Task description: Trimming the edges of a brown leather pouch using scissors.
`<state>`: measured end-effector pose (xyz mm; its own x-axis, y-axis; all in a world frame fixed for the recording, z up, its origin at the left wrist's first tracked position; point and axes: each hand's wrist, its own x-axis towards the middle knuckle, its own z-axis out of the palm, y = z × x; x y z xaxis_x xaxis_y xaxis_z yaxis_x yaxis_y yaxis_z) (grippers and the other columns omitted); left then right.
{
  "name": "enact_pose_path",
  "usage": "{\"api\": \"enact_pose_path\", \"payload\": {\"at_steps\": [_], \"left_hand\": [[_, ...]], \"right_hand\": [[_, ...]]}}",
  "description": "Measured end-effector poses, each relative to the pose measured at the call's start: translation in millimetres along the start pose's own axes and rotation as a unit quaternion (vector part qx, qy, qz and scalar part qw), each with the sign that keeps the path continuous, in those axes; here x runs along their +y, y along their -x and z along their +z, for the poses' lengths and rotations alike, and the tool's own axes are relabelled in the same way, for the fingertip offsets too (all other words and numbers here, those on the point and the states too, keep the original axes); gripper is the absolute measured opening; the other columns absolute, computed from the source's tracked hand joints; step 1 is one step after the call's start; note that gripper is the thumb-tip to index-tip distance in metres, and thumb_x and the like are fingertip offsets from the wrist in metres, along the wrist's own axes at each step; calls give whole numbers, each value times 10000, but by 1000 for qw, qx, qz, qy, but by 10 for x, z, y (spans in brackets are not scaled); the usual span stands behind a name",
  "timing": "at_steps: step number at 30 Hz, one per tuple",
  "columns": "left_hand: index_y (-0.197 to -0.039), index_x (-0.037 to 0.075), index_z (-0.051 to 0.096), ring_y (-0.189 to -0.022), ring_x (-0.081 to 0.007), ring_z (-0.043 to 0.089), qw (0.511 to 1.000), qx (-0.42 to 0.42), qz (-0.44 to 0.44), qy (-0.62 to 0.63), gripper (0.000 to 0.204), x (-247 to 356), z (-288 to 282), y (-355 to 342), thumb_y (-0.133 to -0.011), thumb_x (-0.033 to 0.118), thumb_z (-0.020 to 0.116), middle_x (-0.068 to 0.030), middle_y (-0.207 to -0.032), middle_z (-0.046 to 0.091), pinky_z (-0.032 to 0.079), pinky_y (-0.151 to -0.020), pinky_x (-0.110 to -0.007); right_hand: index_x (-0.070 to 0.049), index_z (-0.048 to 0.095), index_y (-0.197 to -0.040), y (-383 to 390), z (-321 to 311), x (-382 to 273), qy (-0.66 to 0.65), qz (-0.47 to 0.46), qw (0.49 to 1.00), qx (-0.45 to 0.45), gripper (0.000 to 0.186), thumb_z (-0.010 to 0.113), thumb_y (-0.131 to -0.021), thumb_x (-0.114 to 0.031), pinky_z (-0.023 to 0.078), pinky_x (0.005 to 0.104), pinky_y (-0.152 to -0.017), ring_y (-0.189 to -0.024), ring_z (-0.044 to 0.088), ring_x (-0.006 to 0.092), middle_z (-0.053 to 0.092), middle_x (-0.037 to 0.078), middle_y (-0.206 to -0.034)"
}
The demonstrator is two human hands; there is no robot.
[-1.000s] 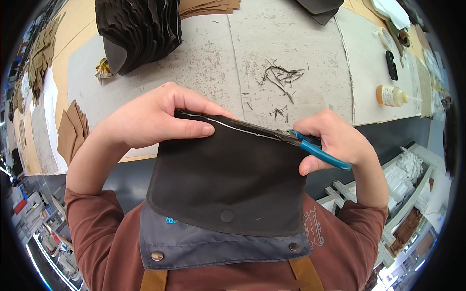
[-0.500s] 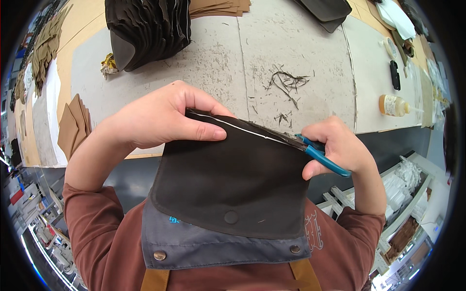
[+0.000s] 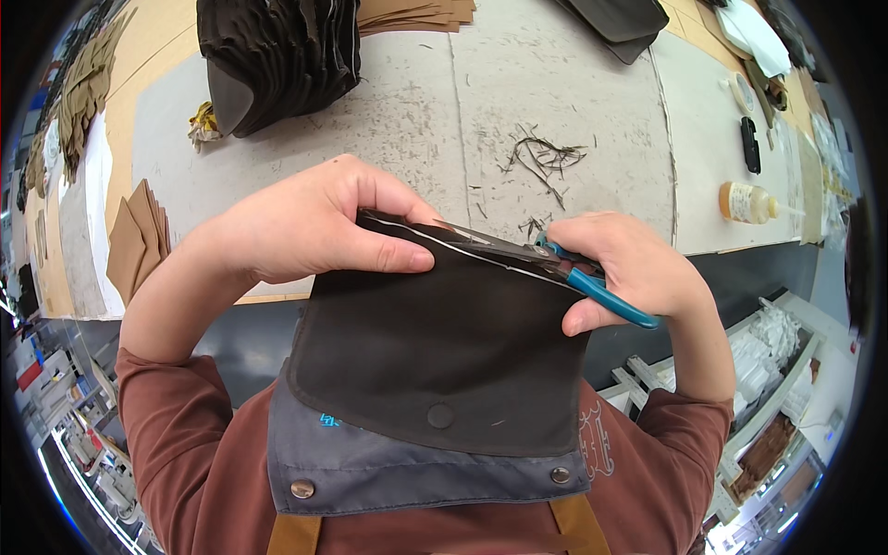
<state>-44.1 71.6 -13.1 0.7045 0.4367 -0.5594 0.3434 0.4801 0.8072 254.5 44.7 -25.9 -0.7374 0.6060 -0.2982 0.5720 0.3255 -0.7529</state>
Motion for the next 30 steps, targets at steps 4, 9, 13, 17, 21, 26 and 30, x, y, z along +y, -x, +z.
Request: {"api": "enact_pose_path", "payload": {"at_steps": [4,9,13,17,21,26,30], "left_hand": [[-1026,-39,674,-848,-100,613,1000,8,0,-23,258,25,7,10,-805,87,714,-66,-921,689,486,-775,-241],[-1031,-38,674,-842,-96,613,1000,5,7,-23,268,-4,1,-26,-806,98,717,-64,-918,690,488,-774,-241],[-1031,-40,673,-837,-94,613,1000,2,-4,-6,271,-4,-3,-42,-805,102,719,-63,-914,691,489,-773,-241],[-1027,-41,674,-839,-95,614,1000,6,-12,8,269,1,-7,-50,-804,103,721,-64,-914,690,490,-772,-240],[-1025,-43,672,-838,-98,614,1000,2,-7,1,267,-6,-20,-69,-805,101,719,-64,-915,687,491,-772,-241],[-1027,-49,669,-836,-99,614,1000,7,-12,-23,260,23,-16,-84,-806,80,709,-69,-921,684,493,-766,-240],[-1027,-57,666,-841,-99,613,1000,3,-19,-4,249,-3,-14,-101,-808,57,698,-73,-928,683,496,-762,-237]], "right_hand": [[-31,477,-690,31,-30,2,-2,17,1000,-23,701,687,-636,-698,381,374,-510,-552,490,311,463,109,-580],[-34,476,-662,46,-35,16,-36,46,998,-29,693,720,-614,-681,363,340,-486,-506,442,255,428,81,-547],[-38,478,-633,40,-62,-18,-65,68,995,-31,665,766,-597,-636,354,313,-472,-487,415,211,420,61,-531],[-39,479,-619,36,-59,-20,-77,68,994,-22,655,785,-586,-617,351,307,-464,-474,415,204,419,53,-520],[-39,469,-598,47,-59,-14,-61,61,996,-7,660,800,-568,-609,344,308,-455,-462,396,203,406,52,-508],[-43,460,-584,74,-59,-2,-51,65,997,0,665,808,-555,-608,326,316,-447,-451,376,205,382,57,-495],[-45,451,-580,92,-43,27,-49,82,995,-5,678,807,-542,-621,316,318,-444,-441,357,219,357,61,-487]]}}
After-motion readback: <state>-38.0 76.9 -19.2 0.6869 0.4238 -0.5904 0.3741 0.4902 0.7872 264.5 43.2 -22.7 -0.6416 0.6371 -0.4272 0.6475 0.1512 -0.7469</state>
